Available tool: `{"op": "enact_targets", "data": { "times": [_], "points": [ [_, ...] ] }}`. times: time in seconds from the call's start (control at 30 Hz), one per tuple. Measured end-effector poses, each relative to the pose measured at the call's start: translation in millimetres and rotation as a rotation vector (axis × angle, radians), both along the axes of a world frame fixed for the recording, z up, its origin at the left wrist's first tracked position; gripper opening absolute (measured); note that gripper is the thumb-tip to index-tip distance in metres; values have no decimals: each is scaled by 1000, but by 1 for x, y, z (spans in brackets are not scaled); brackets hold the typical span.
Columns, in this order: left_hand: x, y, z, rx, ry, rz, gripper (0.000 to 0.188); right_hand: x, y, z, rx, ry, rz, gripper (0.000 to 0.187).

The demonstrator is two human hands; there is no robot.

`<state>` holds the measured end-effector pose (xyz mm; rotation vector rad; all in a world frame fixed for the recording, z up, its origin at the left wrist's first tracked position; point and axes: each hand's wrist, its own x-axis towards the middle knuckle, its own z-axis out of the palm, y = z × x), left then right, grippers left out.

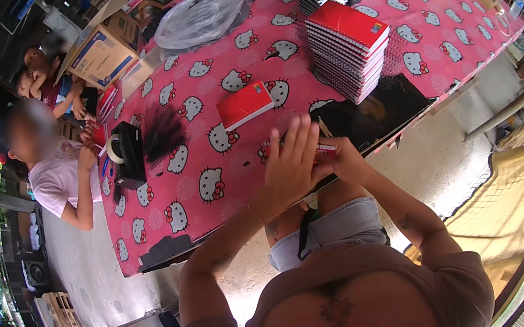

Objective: The person organizes and stacks notebooks by hand on a table, aligning each one and placing them onto a growing pile.

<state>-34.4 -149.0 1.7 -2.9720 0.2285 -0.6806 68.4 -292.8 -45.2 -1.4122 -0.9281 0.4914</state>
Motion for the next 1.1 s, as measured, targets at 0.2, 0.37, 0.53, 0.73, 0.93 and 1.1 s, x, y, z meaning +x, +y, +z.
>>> {"op": "enact_targets", "data": {
  "times": [0.2, 0.37, 0.53, 0.73, 0.93, 1.1],
  "points": [
    [8, -4, -14, -76, 46, -6, 88, 12, 0, -27, -48, -53, -2, 34],
    [-29, -21, -64, -122, 78, -82, 81, 7, 1, -24, -22, -15, -53, 33],
    [-13, -18, -41, -95, 66, -55, 81, 5, 0, -26, -73, -105, -72, 29],
    [-6, -14, -25, -40, 26, -5, 80, 7, 0, -31, -62, -129, -54, 24],
    [-5, -10, -16, -245, -62, -38, 56, 9, -4, -10, -126, -212, -59, 32],
    [7, 5, -13, -391, -101, -148, 26, 24, -37, 26, 23, -311, -79, 30]
  ]
}}
